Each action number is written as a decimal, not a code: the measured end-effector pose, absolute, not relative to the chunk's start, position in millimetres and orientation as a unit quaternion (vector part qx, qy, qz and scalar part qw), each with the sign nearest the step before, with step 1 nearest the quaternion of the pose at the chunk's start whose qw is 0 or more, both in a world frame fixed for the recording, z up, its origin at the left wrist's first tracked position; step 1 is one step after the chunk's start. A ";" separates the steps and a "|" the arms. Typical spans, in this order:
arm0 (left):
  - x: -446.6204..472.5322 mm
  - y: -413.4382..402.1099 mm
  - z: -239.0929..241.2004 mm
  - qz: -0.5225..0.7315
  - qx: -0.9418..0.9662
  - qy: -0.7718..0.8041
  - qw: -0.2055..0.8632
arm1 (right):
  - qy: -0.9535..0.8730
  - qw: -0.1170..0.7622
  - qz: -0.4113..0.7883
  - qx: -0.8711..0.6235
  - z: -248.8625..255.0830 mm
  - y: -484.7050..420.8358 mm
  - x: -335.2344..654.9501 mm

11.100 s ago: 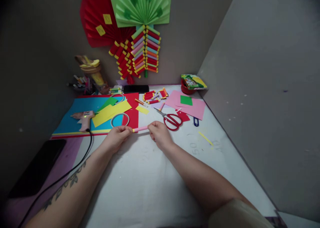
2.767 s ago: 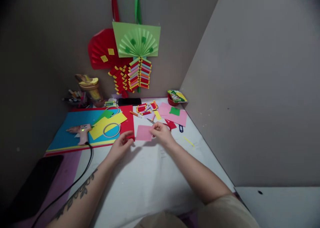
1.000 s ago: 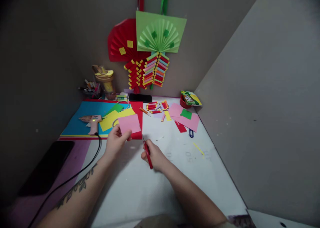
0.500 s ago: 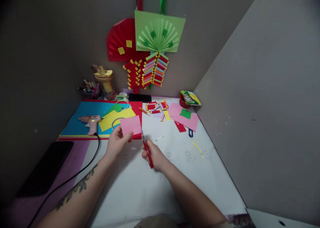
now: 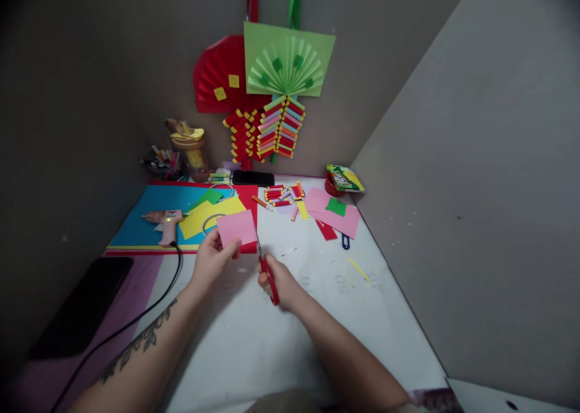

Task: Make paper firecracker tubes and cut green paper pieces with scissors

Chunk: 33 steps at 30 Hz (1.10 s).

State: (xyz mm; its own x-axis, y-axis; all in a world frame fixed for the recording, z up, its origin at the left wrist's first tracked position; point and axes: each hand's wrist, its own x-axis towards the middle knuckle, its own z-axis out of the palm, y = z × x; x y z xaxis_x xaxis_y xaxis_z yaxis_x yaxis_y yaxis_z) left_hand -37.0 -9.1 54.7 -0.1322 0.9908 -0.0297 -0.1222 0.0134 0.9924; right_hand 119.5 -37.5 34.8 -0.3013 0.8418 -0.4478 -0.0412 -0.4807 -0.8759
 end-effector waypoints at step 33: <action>-36.8 -10.8 56.5 0.561 0.425 0.499 0.505 | -0.591 0.323 0.568 -0.474 18.0 -37.7 127.1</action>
